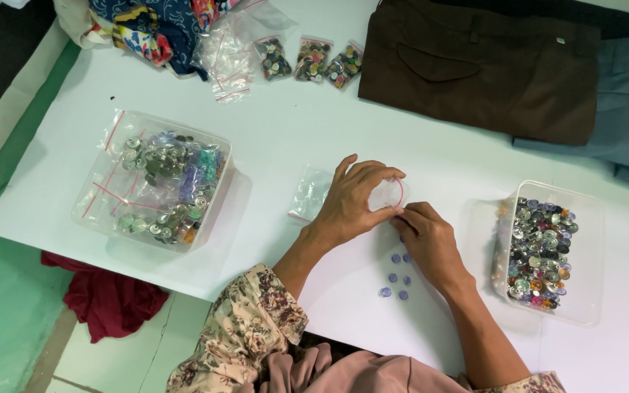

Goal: The person is sorting through a container of various buttons, selecting specific ones to arrange on the table and then pack into small plastic zip-lock bags.

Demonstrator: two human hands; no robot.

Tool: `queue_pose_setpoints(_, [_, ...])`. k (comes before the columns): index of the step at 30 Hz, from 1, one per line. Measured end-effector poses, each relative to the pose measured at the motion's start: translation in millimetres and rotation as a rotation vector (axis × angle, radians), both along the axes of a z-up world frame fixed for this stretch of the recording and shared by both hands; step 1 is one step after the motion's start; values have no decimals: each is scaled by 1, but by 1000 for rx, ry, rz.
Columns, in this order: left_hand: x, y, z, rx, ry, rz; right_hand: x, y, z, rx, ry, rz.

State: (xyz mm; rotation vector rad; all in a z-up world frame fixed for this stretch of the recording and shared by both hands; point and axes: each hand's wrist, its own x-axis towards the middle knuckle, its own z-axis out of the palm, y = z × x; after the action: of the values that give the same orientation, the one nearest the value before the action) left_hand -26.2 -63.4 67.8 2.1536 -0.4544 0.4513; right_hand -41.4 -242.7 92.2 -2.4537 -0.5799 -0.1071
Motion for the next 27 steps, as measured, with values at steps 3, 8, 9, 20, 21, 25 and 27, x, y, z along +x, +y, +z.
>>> queue_pose_setpoints(3, [0,-2,-2,11,12,-14,3,-11,-6,69,-4,11])
queue_pose_setpoints(8, [-2,-6,-2,-1,3,-47,3,-32,0,225,-117,-42])
queue_pose_setpoints(9, [-3,-8,-3,-9,5,-63,1,-35,6,279,-156,-68])
queue_pose_setpoints(20, [-8,-19,-8,1,1,-96,-10,-33,22,388,-149,-46])
queue_pose_setpoints(21, [-6,-19,-9,-1,-7,-87,-9,-35,24,368,-132,-64])
queue_pose_setpoints(25, [-3,-8,-5,-25,7,-76,-5,-45,28,269,10,-92])
queue_pose_setpoints(27, [-1,-3,1,-27,-5,-52,-5,-45,33,105,261,-120])
